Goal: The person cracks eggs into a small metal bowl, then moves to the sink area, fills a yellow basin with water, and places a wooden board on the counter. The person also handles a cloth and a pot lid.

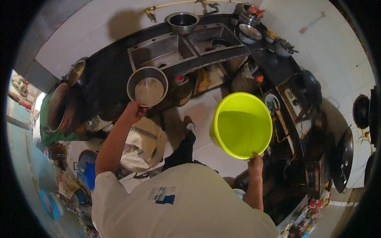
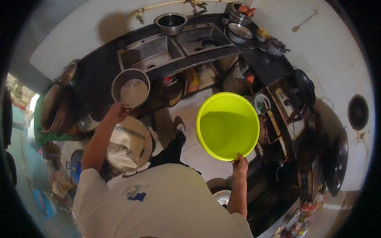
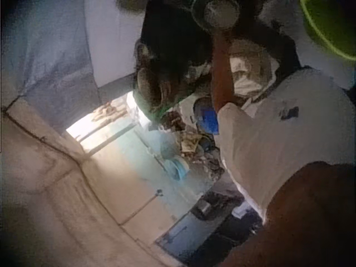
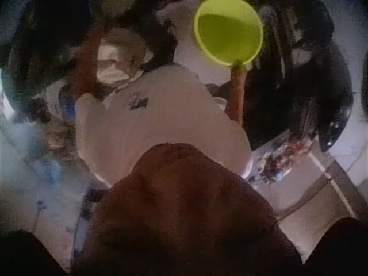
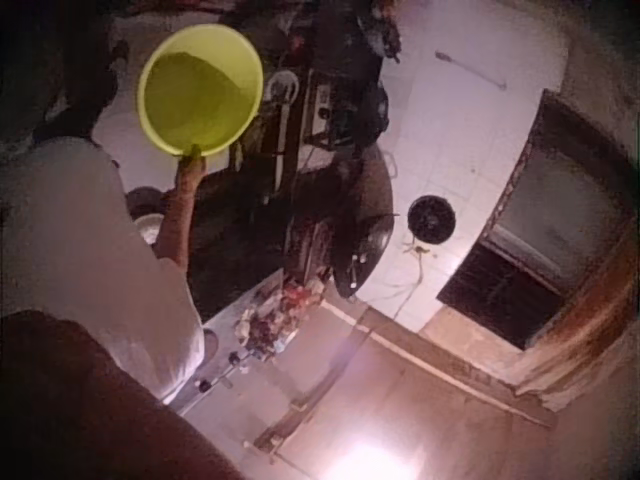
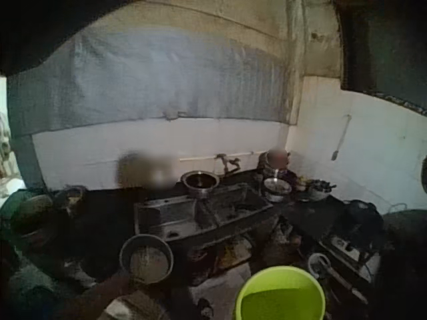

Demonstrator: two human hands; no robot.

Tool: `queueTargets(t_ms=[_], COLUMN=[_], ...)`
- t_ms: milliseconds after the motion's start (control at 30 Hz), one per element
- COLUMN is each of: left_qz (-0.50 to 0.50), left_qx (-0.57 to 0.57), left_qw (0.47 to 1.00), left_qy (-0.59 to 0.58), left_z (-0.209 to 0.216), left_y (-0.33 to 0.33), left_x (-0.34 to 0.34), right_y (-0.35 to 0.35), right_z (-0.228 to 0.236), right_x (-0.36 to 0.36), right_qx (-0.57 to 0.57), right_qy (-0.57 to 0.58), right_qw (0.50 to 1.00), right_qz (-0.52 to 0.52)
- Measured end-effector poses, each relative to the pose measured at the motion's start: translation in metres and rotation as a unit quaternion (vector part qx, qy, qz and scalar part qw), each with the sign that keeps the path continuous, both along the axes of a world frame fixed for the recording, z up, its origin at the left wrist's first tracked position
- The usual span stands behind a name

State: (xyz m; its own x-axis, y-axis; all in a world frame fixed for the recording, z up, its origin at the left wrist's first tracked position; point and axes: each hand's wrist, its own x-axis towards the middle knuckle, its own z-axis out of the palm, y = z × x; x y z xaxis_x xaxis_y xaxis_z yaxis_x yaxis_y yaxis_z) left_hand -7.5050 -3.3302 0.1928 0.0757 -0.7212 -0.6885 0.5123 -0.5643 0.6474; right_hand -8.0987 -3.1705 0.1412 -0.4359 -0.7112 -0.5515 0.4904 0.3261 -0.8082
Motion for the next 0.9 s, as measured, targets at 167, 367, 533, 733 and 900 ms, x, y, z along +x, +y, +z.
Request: queueTargets(t_ms=[167,367,533,733,900], left_qz=[0.002,0.043,0.089,0.172,0.208], left_qx=[-0.037,-0.021,-0.053,-0.007,0.0], left_qw=[0.999,0.997,0.988,0.983,0.978], left_qy=[0.023,0.059,0.114,0.057,-0.015], left_z=[-0.031,-0.047,-0.064,-0.093,-0.081], left_y=[-0.155,-0.32,-0.42,-0.505,-0.548], left_x=[-0.029,-0.072,-0.108,-0.165,-0.22], right_y=[-0.134,-0.27,-0.373,-0.488,-0.571], right_z=[0.008,0.039,0.082,0.122,0.136], right_x=[-0.009,-0.03,-0.062,-0.107,-0.145], right_qx=[-0.026,-0.044,-0.078,-0.095,-0.083], right_qy=[-0.007,-0.019,-0.039,0.06,0.049], right_qw=[0.999,0.999,0.995,0.99,0.989], right_qz=[0.018,0.021,0.041,0.09,0.111])
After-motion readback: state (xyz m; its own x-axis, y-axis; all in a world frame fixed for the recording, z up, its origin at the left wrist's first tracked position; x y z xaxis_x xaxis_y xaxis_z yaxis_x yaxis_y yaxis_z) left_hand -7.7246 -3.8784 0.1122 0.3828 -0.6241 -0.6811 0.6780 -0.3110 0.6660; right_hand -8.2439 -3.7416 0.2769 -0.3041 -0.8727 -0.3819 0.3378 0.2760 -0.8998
